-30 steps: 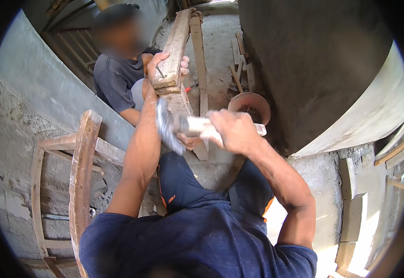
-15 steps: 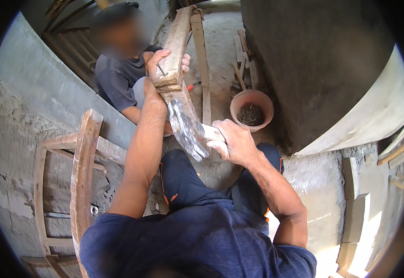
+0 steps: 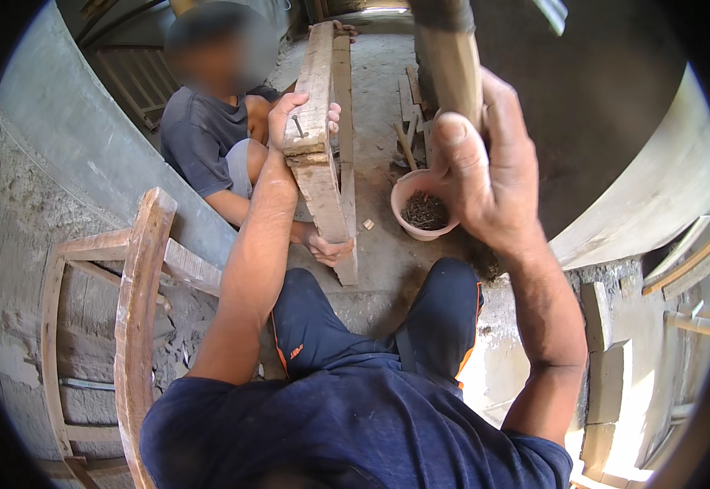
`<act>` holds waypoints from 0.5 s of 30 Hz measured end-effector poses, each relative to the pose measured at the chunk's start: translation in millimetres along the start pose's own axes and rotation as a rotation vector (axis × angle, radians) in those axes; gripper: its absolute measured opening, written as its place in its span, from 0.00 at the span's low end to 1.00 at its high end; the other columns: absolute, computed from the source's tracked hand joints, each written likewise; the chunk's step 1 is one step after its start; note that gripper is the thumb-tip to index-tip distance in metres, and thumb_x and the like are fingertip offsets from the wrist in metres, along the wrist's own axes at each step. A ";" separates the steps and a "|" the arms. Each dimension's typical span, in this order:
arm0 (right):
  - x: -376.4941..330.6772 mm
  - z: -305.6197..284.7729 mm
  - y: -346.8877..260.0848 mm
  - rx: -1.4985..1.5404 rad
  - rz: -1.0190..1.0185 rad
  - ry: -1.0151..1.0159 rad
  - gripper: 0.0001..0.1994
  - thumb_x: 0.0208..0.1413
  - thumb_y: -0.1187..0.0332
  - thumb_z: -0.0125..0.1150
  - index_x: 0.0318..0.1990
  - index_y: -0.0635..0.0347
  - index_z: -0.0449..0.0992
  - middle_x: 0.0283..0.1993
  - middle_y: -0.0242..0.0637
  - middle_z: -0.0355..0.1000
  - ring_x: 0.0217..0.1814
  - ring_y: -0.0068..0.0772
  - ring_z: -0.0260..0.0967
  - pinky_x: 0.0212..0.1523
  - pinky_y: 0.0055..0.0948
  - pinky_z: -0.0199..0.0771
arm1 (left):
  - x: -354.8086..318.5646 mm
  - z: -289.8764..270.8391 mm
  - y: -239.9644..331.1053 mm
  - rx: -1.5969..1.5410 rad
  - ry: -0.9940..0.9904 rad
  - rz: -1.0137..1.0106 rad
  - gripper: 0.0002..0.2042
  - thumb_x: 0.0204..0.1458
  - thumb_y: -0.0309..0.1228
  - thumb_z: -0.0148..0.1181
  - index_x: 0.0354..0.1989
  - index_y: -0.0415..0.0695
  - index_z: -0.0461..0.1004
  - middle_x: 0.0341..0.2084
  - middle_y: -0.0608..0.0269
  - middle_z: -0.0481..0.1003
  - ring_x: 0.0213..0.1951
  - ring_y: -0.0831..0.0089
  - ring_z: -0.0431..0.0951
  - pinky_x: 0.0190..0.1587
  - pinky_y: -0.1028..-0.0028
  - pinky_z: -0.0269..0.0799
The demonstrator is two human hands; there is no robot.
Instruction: The person assembles a wooden frame by positioning planks, inserting nails, and hammering them into place. He then lifts and aligns a curved wooden piece with the frame, tapping it to fit.
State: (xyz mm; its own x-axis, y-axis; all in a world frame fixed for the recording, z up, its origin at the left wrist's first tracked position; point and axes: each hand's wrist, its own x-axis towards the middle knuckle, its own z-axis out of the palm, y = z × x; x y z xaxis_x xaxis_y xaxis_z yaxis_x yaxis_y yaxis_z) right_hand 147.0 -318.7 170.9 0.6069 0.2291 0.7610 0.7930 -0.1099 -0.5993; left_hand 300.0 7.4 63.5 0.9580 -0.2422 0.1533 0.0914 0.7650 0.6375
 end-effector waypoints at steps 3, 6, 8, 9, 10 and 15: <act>-9.4 11.6 -4.9 -0.002 0.243 -0.150 0.24 0.79 0.56 0.49 0.70 0.67 0.64 0.31 0.28 0.70 0.26 0.16 0.66 0.29 0.20 0.67 | 3.5 -8.2 5.0 -0.058 -0.173 -0.074 0.28 0.64 0.38 0.52 0.65 0.26 0.63 0.49 0.31 0.73 0.46 0.49 0.78 0.51 0.51 0.80; -12.2 1.7 0.2 -0.154 0.379 -0.359 0.20 0.75 0.63 0.59 0.67 0.62 0.71 0.35 0.47 0.80 0.33 0.32 0.81 0.38 0.34 0.79 | 1.5 -4.6 1.0 0.041 -0.145 0.058 0.28 0.65 0.41 0.47 0.58 0.24 0.71 0.47 0.28 0.78 0.42 0.46 0.83 0.49 0.51 0.83; -2.4 -12.6 -0.3 -0.190 0.287 -0.449 0.17 0.74 0.64 0.59 0.65 0.62 0.73 0.38 0.53 0.81 0.38 0.39 0.84 0.42 0.38 0.80 | -1.8 4.3 -4.9 0.175 -0.040 0.107 0.26 0.60 0.43 0.51 0.56 0.31 0.71 0.36 0.39 0.81 0.33 0.53 0.85 0.36 0.58 0.83; 6.9 -20.4 -4.7 -0.175 0.308 -0.495 0.16 0.74 0.65 0.60 0.63 0.62 0.74 0.39 0.55 0.81 0.41 0.42 0.85 0.44 0.40 0.81 | -3.8 9.4 -6.3 0.171 0.016 0.113 0.26 0.60 0.43 0.51 0.56 0.31 0.71 0.36 0.39 0.81 0.33 0.54 0.85 0.36 0.58 0.83; 18.5 -25.2 -10.9 -0.297 0.234 -0.517 0.16 0.74 0.64 0.60 0.62 0.61 0.75 0.35 0.51 0.79 0.37 0.40 0.82 0.41 0.39 0.79 | -6.2 14.3 -7.7 0.153 0.032 0.115 0.26 0.60 0.43 0.52 0.56 0.31 0.71 0.35 0.39 0.81 0.33 0.54 0.85 0.36 0.58 0.83; 91.2 -25.4 -89.7 -0.324 0.051 -0.068 0.17 0.77 0.58 0.53 0.60 0.61 0.75 0.27 0.28 0.68 0.22 0.20 0.67 0.23 0.23 0.67 | -15.2 31.6 -6.7 0.171 0.110 0.120 0.24 0.59 0.41 0.54 0.53 0.31 0.72 0.33 0.42 0.81 0.33 0.54 0.84 0.38 0.58 0.83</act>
State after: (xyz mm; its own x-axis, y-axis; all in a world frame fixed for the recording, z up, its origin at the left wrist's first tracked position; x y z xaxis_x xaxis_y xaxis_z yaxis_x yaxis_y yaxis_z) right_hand 132.6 -312.5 300.4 0.6500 0.2782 0.7072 0.7440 -0.4223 -0.5178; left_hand 276.2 -12.9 80.8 0.9840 -0.0821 0.1579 -0.0628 0.6698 0.7398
